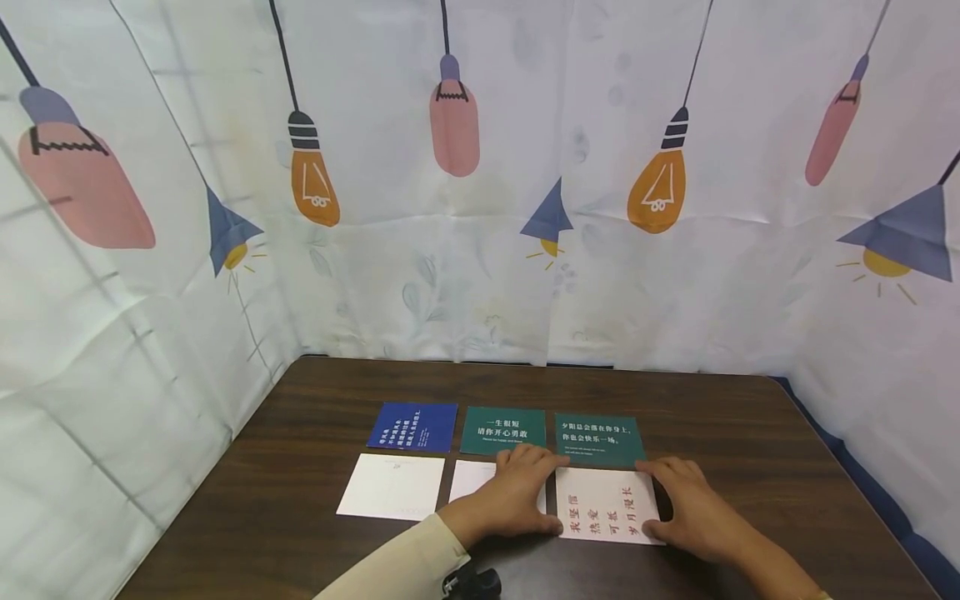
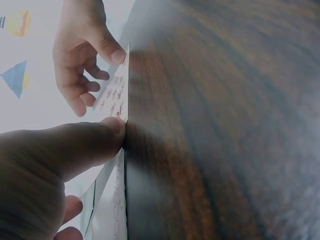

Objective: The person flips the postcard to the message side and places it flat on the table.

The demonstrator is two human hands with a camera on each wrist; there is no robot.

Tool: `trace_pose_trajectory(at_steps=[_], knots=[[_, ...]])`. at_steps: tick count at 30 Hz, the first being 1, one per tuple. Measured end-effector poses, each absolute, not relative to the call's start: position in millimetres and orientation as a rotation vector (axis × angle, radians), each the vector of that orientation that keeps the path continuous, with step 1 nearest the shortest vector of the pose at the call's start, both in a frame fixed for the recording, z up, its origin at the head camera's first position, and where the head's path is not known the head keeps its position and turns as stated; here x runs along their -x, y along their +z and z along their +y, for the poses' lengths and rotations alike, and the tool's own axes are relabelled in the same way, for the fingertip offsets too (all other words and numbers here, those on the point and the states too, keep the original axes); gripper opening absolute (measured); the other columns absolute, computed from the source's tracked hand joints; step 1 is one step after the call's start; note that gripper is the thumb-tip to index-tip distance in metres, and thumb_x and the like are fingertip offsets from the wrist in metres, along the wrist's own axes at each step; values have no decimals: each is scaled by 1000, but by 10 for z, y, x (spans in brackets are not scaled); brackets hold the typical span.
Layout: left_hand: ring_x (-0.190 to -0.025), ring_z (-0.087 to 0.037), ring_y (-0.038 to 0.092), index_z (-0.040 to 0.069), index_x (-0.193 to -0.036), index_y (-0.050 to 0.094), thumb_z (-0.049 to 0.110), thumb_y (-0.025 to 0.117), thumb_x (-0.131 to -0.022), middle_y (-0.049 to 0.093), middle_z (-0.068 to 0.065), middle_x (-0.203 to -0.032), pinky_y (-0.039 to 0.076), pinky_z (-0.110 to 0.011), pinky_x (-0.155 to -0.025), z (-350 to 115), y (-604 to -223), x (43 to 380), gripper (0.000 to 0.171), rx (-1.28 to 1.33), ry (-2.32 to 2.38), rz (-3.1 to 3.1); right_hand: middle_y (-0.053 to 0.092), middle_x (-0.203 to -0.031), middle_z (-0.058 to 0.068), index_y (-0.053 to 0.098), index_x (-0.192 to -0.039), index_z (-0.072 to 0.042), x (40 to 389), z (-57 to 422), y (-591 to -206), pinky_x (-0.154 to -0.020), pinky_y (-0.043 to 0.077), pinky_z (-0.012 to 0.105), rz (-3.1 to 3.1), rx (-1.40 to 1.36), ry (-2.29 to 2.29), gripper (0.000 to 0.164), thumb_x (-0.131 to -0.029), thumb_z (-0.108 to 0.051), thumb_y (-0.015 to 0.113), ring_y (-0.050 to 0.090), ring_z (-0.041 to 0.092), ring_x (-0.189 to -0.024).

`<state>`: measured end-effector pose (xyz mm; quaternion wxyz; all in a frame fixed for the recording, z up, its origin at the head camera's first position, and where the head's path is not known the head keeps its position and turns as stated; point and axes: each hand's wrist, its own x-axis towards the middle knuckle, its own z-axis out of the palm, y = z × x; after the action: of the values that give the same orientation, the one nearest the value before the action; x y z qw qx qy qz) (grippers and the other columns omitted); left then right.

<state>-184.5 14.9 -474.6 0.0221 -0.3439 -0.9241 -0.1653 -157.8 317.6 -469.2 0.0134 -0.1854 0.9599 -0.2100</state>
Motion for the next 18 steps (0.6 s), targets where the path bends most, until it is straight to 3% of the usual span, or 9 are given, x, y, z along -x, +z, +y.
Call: trace_pose_trajectory(at_steps=[18], knots=[[-116,-11,41,19,-144,60,52,92,-70,53,9,-125,30,-37,-91,189,-4764,1849,87,1010,-489,-2886,50,-129,12,60,-139,-9,1536,3141,-4683,-88,49,58,3058,568,-661,83,-68,-32,96,45,38,-121]])
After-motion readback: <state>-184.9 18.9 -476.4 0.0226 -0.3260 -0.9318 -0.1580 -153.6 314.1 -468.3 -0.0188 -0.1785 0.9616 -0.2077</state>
